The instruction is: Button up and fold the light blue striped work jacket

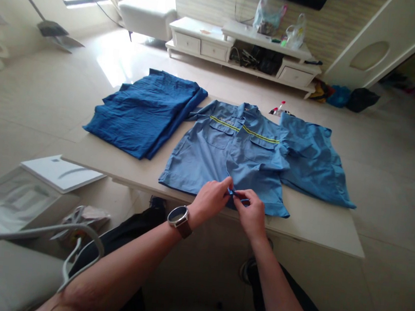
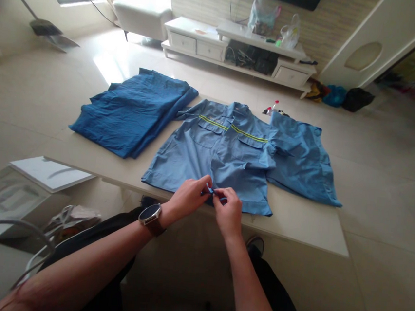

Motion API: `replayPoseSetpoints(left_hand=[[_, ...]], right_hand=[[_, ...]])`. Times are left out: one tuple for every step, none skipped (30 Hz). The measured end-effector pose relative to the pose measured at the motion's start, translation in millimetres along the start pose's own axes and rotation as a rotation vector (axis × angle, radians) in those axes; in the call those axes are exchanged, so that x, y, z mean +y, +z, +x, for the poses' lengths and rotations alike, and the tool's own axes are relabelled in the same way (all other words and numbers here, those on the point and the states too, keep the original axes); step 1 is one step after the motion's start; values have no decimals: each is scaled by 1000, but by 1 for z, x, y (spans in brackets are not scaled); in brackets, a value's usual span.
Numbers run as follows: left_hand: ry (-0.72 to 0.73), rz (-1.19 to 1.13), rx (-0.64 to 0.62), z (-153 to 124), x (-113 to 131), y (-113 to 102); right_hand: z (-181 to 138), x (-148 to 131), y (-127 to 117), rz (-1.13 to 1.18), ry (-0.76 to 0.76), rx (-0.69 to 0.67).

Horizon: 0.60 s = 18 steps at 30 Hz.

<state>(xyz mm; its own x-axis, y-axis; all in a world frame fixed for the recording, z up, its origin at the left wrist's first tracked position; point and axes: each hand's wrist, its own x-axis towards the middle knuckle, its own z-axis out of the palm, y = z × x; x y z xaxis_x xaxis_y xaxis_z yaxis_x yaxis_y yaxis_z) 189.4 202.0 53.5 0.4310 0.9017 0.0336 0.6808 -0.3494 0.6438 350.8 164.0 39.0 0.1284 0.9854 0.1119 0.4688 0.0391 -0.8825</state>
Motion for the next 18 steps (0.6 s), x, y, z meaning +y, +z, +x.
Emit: replayPoseSetpoints(left_hand=[[1,-8,5,0,0,0],[-1,-15,10,0,0,0],[-2,-20,13,0,0,0],[-5,-21,17,0,1,0],[-6,-17,18,0,1,0],[-7,-11,18,0,2,0],[-4,-2,17,0,2,0],[2,8,13,0,2,1],[14,19,8,0,2,1],[31,28,1,-1,2,1],[50,37,-6,-1,2,1],[69,46,-12,-1,1,2],[84,56,-15,-1,1,2],[93,65,-17,-2,0,2],[97,72,-18,-2,0,3],[98,77,-20,-2,0,3],[98,79,-21,-2,-1,4],[98,79,-22,-2,0,4]], right_hand=[[0,0,0,3,-2,-6],[0,0,-1,5,-7,-10],[0,-1,-1,5,-14,-12],[-1,-1,-2,4,-21,-12],[0,-2,-2,3,-26,-10],[0,-2,-3,2,-28,-7],[0,-2,-3,2,-25,-5],[0,-2,-4,2,-19,-7],[0,-1,-4,1,-9,-9],[1,0,-4,-1,1,-11],[1,1,-3,-4,11,-12],[1,2,-3,-7,18,-10],[1,2,-2,-8,22,-6],[1,3,-1,-8,21,-2],[0,3,-1,-9,14,1],[0,3,-1,-12,4,1],[0,4,0,-18,-8,0],[-1,3,0,-25,-20,-3]])
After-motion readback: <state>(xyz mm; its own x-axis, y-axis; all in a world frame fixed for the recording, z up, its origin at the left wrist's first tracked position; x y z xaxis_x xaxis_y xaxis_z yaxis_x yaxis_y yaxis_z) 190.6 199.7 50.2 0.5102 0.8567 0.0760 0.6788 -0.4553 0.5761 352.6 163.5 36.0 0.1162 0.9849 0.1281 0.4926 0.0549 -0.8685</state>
